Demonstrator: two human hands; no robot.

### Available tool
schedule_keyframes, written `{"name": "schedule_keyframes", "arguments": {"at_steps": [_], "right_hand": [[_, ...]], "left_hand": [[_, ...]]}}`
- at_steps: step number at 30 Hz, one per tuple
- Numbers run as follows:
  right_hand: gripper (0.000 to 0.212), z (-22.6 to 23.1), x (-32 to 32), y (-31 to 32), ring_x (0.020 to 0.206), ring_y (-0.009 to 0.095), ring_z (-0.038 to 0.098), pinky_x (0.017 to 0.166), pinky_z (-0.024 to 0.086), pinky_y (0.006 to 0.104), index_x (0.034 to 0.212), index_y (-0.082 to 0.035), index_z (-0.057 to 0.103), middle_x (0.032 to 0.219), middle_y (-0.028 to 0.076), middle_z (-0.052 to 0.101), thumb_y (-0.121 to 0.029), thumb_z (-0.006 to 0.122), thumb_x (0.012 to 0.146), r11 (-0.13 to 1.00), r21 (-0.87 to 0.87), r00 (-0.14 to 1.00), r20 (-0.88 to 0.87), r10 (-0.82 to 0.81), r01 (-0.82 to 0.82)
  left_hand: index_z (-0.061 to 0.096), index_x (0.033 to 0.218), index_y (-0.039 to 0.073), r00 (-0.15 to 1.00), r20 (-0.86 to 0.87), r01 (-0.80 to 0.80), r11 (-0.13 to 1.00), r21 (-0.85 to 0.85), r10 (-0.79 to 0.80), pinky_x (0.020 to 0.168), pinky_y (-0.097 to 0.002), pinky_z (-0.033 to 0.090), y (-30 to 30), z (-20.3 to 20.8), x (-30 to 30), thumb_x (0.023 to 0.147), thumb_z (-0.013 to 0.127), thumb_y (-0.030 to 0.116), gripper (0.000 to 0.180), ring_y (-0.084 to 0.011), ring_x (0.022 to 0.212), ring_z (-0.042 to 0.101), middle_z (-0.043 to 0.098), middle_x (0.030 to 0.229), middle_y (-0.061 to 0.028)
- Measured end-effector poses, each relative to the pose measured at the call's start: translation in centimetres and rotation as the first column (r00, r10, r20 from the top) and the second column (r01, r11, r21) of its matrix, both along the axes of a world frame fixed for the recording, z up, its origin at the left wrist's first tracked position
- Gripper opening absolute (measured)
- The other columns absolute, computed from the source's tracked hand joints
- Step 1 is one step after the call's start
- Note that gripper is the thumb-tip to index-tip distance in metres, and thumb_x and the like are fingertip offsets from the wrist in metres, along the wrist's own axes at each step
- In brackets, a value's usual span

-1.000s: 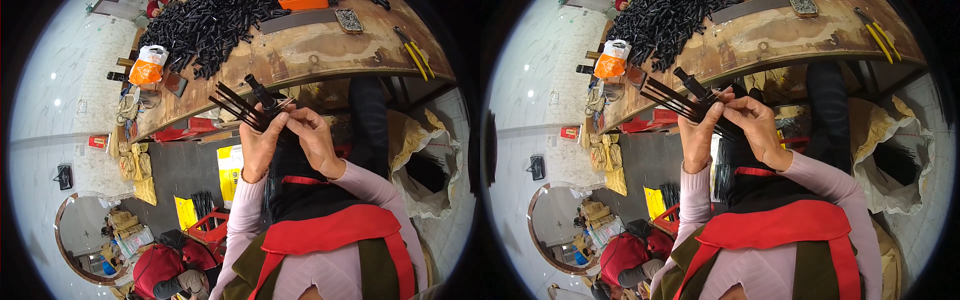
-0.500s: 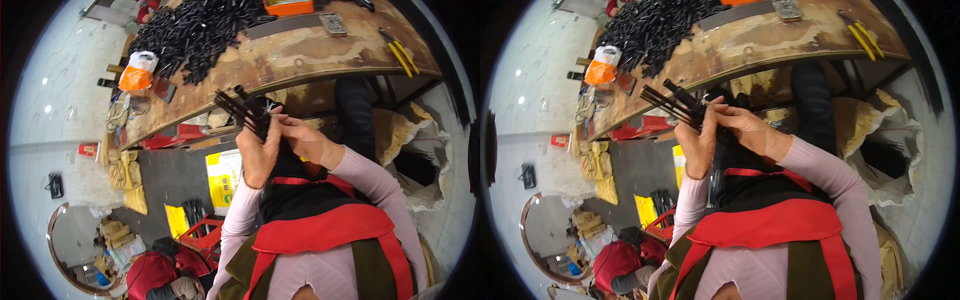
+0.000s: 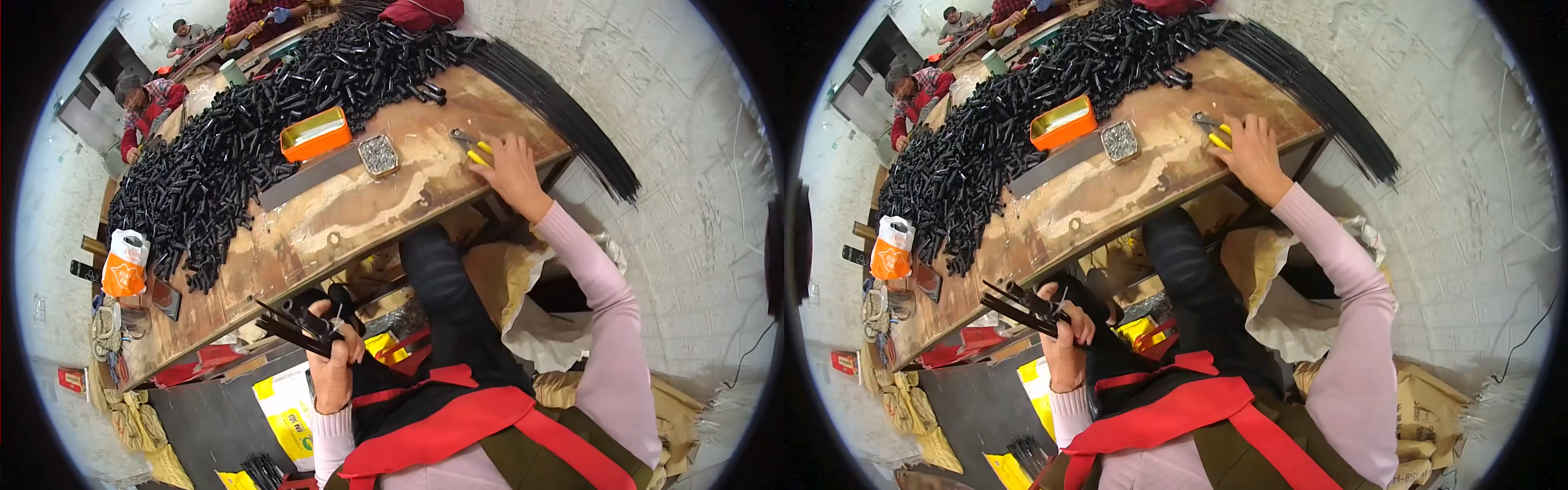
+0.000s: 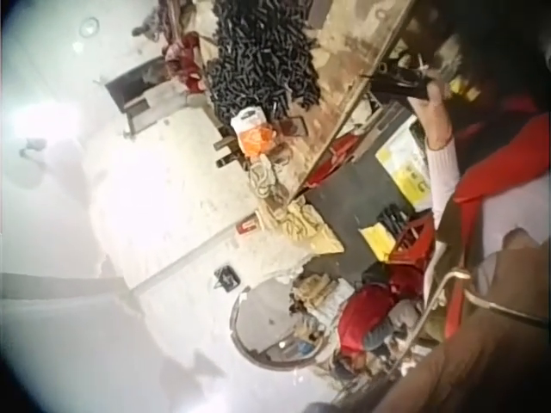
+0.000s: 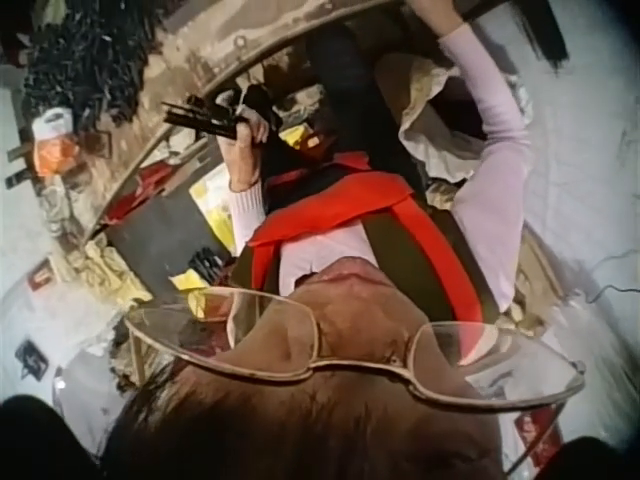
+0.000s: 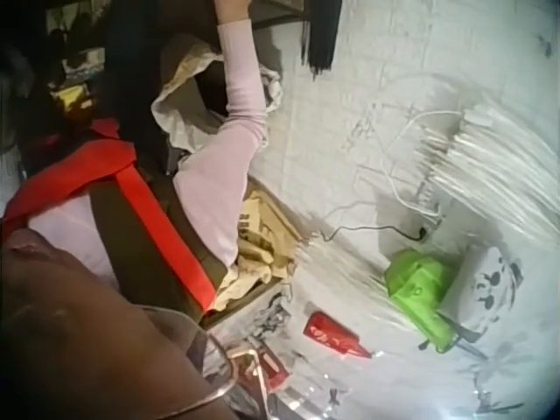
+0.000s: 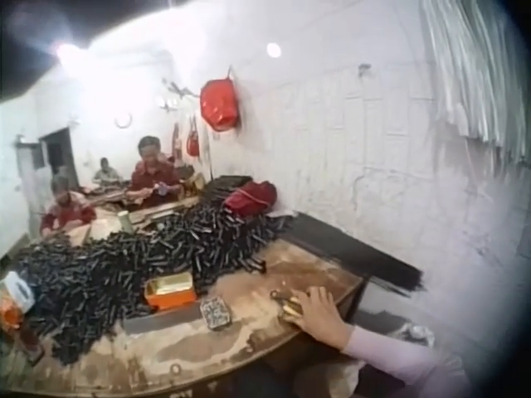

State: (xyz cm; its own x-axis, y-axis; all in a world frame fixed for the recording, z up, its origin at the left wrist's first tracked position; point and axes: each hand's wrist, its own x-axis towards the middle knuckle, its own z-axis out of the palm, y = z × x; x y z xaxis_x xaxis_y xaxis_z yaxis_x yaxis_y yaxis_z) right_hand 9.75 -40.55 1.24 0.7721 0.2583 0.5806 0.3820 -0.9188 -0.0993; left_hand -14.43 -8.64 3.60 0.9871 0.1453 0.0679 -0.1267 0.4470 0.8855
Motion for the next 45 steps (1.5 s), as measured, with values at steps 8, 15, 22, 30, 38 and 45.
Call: {"name": "schedule_keyframes", "arguments": {"at_steps": [8,15,22,30,38,45], "right_hand": [[0.029,0.9,-4.1,2.0,0.079,0.014,0.057,0.07,0.045,0.0274,0.113,0.0,0.055,0.087,0.009,0.058,-0.026,0.052,0.1,0.286,0.945,0.586,-0.324,0.742,0.161],[0.032,6.0,-13.6,7.8,0.076,0.02,0.059,0.068,0.048,0.0326,0.123,0.004,0.052,0.089,0.013,0.059,-0.01,0.055,0.095,0.563,0.688,0.224,-0.523,0.822,-0.458],[0.039,6.6,-16.0,10.6,0.101,0.033,0.059,0.086,0.046,0.0392,0.13,-0.001,0.05,0.113,0.017,0.06,-0.004,0.057,0.092,0.549,0.596,0.202,-0.548,0.811,-0.586],[0.04,7.8,-17.2,11.4,0.095,0.036,0.063,0.076,0.048,0.0404,0.127,-0.001,0.049,0.105,0.017,0.062,-0.004,0.061,0.089,0.575,0.535,0.274,-0.539,0.797,-0.619],[0.049,12.1,-17.5,11.6,0.069,0.036,0.064,0.059,0.047,0.0363,0.12,0.003,0.046,0.072,0.013,0.058,-0.013,0.072,0.081,0.743,0.639,-0.27,-0.764,0.586,-0.2],[0.039,10.1,-15.8,10.3,0.07,0.029,0.062,0.063,0.049,0.0349,0.122,0.002,0.047,0.081,0.014,0.058,-0.011,0.063,0.089,0.541,0.146,0.434,-0.443,0.785,-0.828]], "left_hand": [[0.053,0.102,0.007,0.93,-0.344,-0.103,0.991,0.09,0.128,0.047,-0.0249,0.029,-0.7,-0.6,1.0,0.085,0.064,0.008,0.02,-0.0089,0.053,0.038,0.044,0.072,0.001],[0.058,0.12,-0.003,0.996,-0.065,0.056,0.998,0.035,-0.053,0.054,-0.0207,0.032,-0.9,-0.1,1.2,0.091,0.069,0.026,0.043,-0.0045,0.06,0.041,0.049,0.072,0.004],[0.059,0.119,-0.003,0.988,-0.055,0.152,0.984,0.099,-0.147,0.055,-0.0205,0.031,0.1,-0.2,-0.7,0.091,0.069,0.036,0.049,-0.0048,0.062,0.041,0.048,0.071,0.0041],[0.06,0.121,-0.002,0.979,-0.062,0.202,0.971,0.126,-0.195,0.055,-0.0201,0.032,0.7,-0.2,-1.6,0.092,0.069,0.03,0.044,-0.0041,0.062,0.042,0.05,0.072,0.0044],[0.057,0.129,-0.002,0.96,-0.033,0.279,0.948,0.153,-0.277,0.059,-0.0196,0.035,0.5,0.7,-2.1,0.093,0.067,0.025,0.046,-0.0034,0.066,0.043,0.053,0.077,0.005],[0.057,0.13,-0.001,0.989,-0.062,0.141,0.979,0.149,-0.133,0.058,-0.0198,0.032,1.0,0.2,-1.0,0.092,0.069,0.029,0.049,-0.0032,0.066,0.04,0.05,0.074,0.0062]]}}
